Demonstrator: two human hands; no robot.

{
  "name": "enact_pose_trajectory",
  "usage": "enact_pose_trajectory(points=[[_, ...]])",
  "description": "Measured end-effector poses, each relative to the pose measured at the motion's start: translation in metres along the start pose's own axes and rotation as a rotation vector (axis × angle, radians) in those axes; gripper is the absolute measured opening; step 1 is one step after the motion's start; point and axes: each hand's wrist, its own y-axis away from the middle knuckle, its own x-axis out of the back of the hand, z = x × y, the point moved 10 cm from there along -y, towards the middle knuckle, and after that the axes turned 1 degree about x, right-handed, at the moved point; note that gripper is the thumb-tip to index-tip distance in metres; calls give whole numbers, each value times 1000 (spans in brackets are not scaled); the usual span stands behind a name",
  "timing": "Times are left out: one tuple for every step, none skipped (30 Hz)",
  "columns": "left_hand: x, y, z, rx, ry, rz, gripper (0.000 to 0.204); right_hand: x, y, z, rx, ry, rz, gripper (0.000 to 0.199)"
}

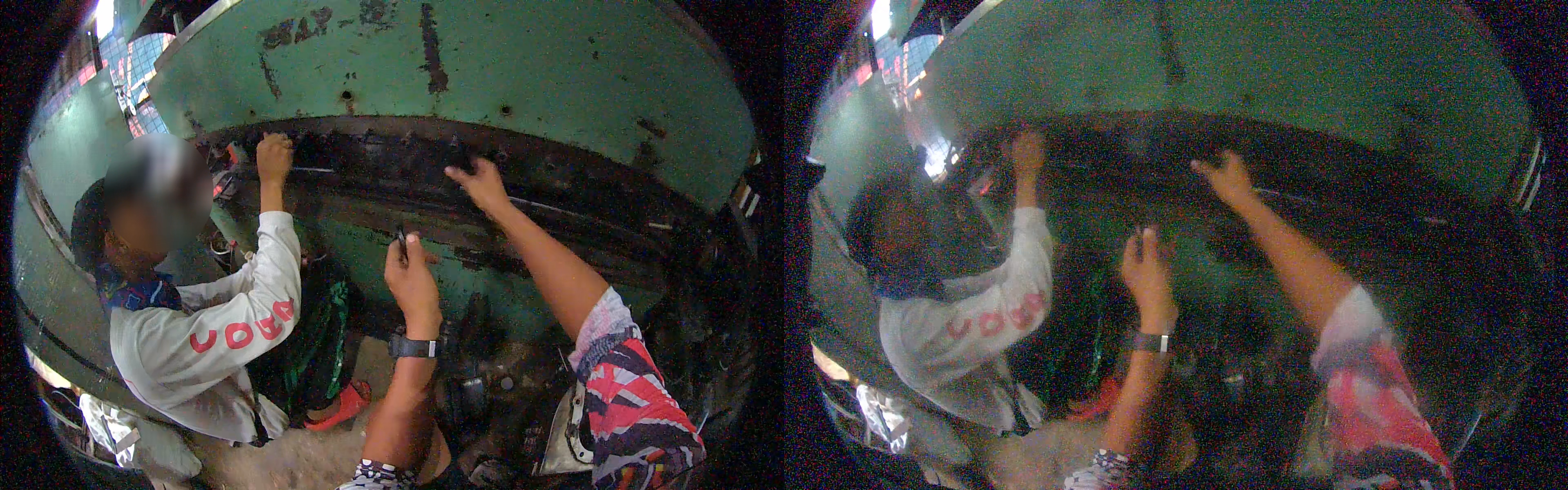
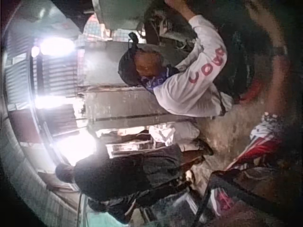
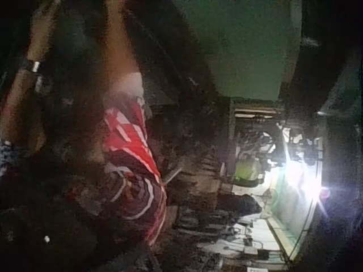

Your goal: The person sits on the floor and uses a wrench to tighten bolts on a large green machine. They handle metal bars and a metal component with fins, adjusting and securing parts of the machinery.

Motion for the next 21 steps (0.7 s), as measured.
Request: enact_pose_trajectory(points=[[-19,7,-1,-14,-21,-34,26,-5,-22,28,9,-69,-83,59],[-18,7,-7,-34,-61,-31,26,-16,-17,26,-47,-174,-122,58],[-7,5,-7,-64,-113,-8,26,-27,-5,-3,-100,-296,-180,58],[2,4,-9,-84,-160,10,26,-33,7,-28,-157,-407,-236,58],[6,7,-5,-128,-248,23,27,-34,21,-36,-203,-352,-275,57],[8,7,-9,-108,-257,28,27,-28,26,-50,-233,-299,-303,56],[11,8,-14,-89,-267,36,28,-38,28,-45,-229,-284,-298,55],[9,3,-14,-82,-275,28,28,-42,20,-41,-220,-269,-279,53],[-9,1,-10,-108,-277,11,27,-42,-3,-4,-172,-262,-201,51],[-16,4,-12,-112,-293,15,27,-48,-8,26,-142,-251,-152,49],[-16,2,-10,-114,-286,16,27,-53,-7,27,-125,-292,-123,47],[-12,5,-13,-101,-289,25,26,-56,-7,27,-110,-332,-91,44],[-8,7,-23,-68,-258,19,26,-60,-9,29,-103,-367,-78,43],[-13,3,-26,-52,-216,14,26,-57,-24,26,-81,-404,-47,41],[-14,8,-18,-129,-229,23,25,-56,-22,33,-97,-423,-60,40],[-9,15,-16,-120,-272,39,26,-54,-23,40,-120,-399,-71,42],[-5,16,-5,-132,-320,52,26,-59,-11,35,-155,-389,-101,43],[-8,8,9,-171,-350,57,26,-51,-16,20,-95,-338,-100,45],[-15,-3,21,-203,-323,25,27,-40,-20,7,-37,-286,-95,47],[-22,-4,21,-201,-291,-8,27,-27,-23,26,-98,-281,-92,51],[-25,3,11,-171,-267,-36,27,-17,-26,46,-161,-273,-90,55]])
